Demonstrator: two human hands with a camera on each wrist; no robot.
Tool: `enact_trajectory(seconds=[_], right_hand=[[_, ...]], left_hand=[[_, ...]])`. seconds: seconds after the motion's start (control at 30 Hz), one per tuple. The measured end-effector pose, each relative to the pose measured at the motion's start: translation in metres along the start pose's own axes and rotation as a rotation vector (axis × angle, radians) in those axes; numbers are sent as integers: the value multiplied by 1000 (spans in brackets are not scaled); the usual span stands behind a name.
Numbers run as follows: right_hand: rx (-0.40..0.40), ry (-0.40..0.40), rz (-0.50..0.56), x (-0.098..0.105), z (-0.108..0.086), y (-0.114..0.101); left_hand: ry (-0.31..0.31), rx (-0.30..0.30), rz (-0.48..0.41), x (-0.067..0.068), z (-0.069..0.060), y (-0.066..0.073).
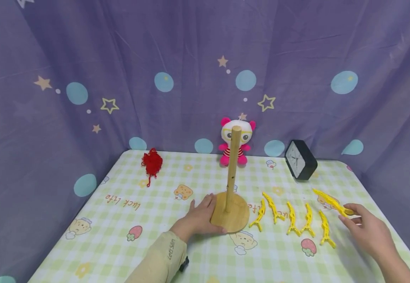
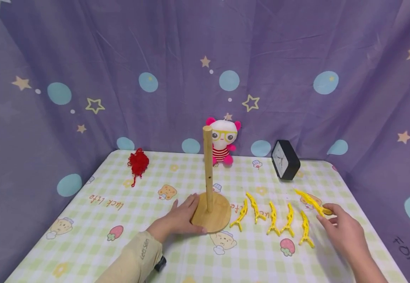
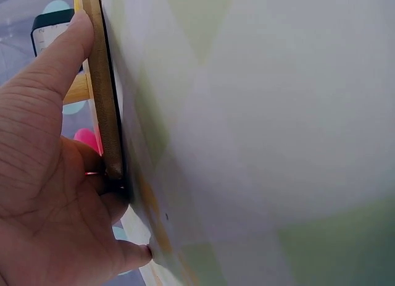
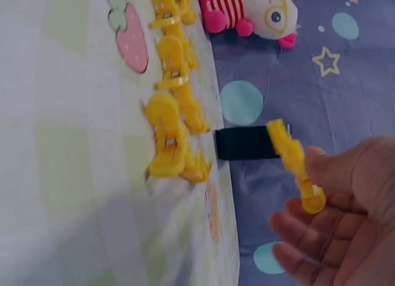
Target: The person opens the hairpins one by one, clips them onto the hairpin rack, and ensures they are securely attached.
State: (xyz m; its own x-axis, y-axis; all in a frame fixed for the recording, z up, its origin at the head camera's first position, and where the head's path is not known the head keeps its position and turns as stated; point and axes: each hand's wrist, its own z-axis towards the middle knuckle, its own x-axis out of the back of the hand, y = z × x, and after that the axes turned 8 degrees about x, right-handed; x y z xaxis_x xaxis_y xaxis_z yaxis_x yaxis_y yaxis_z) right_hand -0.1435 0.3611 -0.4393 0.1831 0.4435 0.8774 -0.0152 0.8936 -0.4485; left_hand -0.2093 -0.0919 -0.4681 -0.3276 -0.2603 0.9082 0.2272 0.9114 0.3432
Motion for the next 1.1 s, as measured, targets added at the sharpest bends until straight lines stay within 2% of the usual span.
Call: enact_trajectory(seconds=[0.17,0.37,0.77,1.0,1.1], right_hand=[[59,74,41,-2,-2,-15],[163,130,37,-7,-1,-32],[331,154,48,-18,5,-58],[389,174,36,-25,11,-71],[392,152,49,-27,14,-76]], left_hand=[[1,0,6,0,0,0],[1,-3,10,1,0,1],[7,5,21,-2,0,0],[7,4,18,-3,2,-1],[10,2,17,-3,2,-1]])
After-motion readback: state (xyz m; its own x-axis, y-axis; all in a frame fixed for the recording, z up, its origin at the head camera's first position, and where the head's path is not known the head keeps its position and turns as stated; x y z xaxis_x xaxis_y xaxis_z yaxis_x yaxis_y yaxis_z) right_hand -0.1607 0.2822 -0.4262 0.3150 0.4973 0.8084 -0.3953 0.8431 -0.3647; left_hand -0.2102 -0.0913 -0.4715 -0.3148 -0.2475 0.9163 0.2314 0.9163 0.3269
